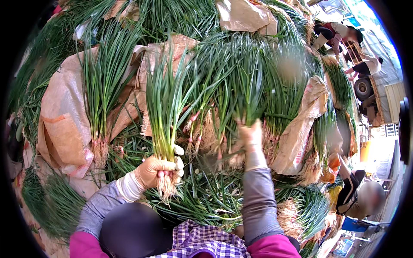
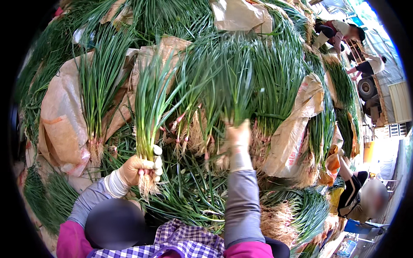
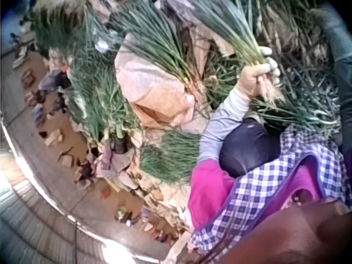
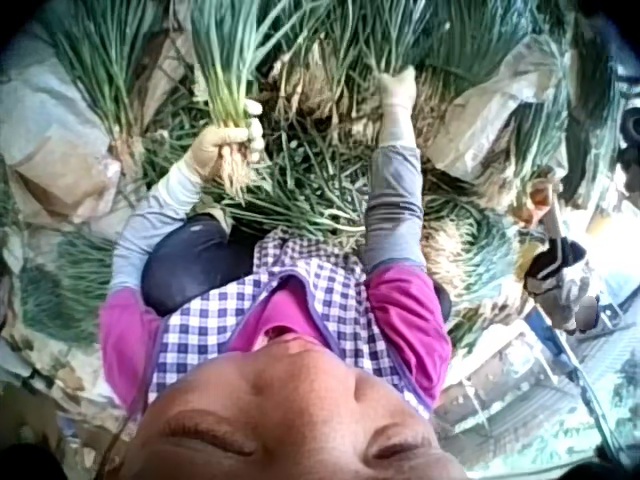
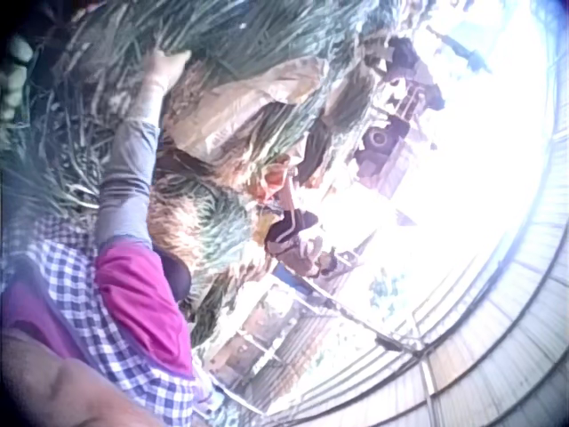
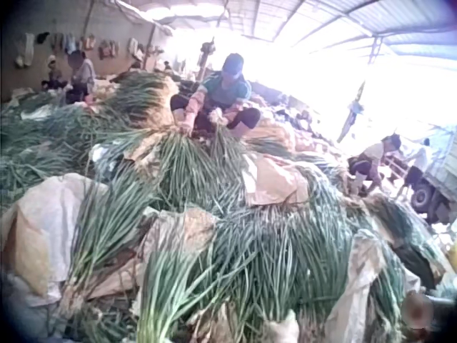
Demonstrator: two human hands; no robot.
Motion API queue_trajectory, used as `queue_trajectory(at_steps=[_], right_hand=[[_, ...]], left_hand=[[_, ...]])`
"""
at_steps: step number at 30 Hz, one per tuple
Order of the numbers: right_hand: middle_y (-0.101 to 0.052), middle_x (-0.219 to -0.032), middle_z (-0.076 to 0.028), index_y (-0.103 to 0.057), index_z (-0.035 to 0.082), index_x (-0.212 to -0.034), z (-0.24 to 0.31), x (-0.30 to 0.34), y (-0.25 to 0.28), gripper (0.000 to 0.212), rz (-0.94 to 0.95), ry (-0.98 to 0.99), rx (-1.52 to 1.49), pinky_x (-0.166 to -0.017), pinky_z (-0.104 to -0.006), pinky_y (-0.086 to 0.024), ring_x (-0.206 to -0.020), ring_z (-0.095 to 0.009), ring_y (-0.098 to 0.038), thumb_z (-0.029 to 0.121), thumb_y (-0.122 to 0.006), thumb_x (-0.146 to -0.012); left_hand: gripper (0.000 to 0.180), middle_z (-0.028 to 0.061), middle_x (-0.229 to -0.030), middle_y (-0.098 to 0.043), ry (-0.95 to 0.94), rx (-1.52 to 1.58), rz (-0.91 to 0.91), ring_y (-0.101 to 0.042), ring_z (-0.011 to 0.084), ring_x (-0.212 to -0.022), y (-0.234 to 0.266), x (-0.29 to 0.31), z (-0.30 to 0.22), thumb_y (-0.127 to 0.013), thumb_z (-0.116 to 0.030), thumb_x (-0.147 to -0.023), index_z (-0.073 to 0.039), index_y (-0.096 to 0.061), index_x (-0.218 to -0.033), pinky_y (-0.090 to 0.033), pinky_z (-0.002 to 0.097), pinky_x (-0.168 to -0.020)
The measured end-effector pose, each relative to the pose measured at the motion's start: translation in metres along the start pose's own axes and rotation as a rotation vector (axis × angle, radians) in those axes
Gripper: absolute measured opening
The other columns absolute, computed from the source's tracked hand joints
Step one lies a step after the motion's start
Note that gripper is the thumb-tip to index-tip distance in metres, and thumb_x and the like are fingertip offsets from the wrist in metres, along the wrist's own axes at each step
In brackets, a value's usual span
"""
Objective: The person cleans green onions by hand, removing loose outer layers and arranging them into bundles while sitting among a large quantity of harvested produce on the floor.
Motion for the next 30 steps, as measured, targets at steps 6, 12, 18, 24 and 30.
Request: queue_trajectory(at_steps=[6,12,18,24,30], right_hand=[[-0.064,-0.094,-0.014,-0.057,-0.003,-0.110,-0.005,-0.022,0.148,0.032,-0.387,0.520,-0.045,-0.076,-0.0357,-0.049,-0.079,-0.021,-0.061,0.014,-0.060,-0.083],[-0.061,-0.114,-0.017,-0.057,0.002,-0.116,-0.019,-0.015,0.142,0.034,-0.386,0.281,0.043,-0.094,-0.0348,-0.046,-0.102,-0.030,-0.060,0.015,-0.063,-0.085],[-0.068,-0.096,-0.009,-0.065,0.011,-0.103,0.041,0.028,0.054,0.021,-0.020,0.230,0.010,-0.080,-0.0312,-0.052,-0.086,-0.019,-0.065,0.021,-0.065,-0.084],[-0.067,-0.095,-0.010,-0.062,0.005,-0.110,0.051,-0.029,-0.009,0.033,0.025,0.167,-0.236,-0.078,-0.0316,-0.051,-0.083,-0.018,-0.064,0.028,-0.064,-0.086],[-0.059,-0.071,-0.003,-0.061,0.004,-0.084,0.072,0.051,0.026,0.019,0.535,0.207,-0.569,-0.057,-0.0258,-0.044,-0.060,-0.012,-0.053,0.023,-0.060,-0.087]], left_hand=[[0.036,0.0078,-0.079,-0.054,-0.022,-0.095,0.182,-0.054,0.0232,-0.071,-0.021,0.006,-0.003,-0.063,-0.001,-0.077,-0.013,-0.049,-0.108,-0.044,0.0398,-0.060],[0.041,0.0111,-0.089,-0.059,0.081,0.036,-0.051,-0.059,0.0224,-0.081,0.019,-0.009,0.020,-0.055,-0.004,-0.085,-0.003,-0.046,-0.124,-0.052,0.0386,-0.071],[0.034,0.0093,-0.079,-0.058,0.168,0.122,-0.236,-0.059,0.0221,-0.074,0.045,-0.008,0.036,-0.054,-0.006,-0.086,-0.005,-0.049,-0.120,-0.051,0.0380,-0.066],[0.029,0.0063,-0.071,-0.054,0.027,-0.213,0.026,-0.057,0.0201,-0.064,-0.006,-0.003,0.015,-0.057,-0.009,-0.084,-0.001,-0.048,-0.111,-0.049,0.0346,-0.062],[0.012,0.0132,-0.087,-0.063,0.067,-0.341,-0.141,-0.066,0.0267,-0.081,0.005,-0.003,0.013,-0.059,-0.006,-0.083,-0.003,-0.053,-0.093,-0.056,0.0416,-0.073]])
Point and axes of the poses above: each hand's wrist, its own x-axis away from the middle knuckle, its own y-axis out of the back of the hand, z = x × y, the point moved 8 cm from there along -x, towards the middle knuckle
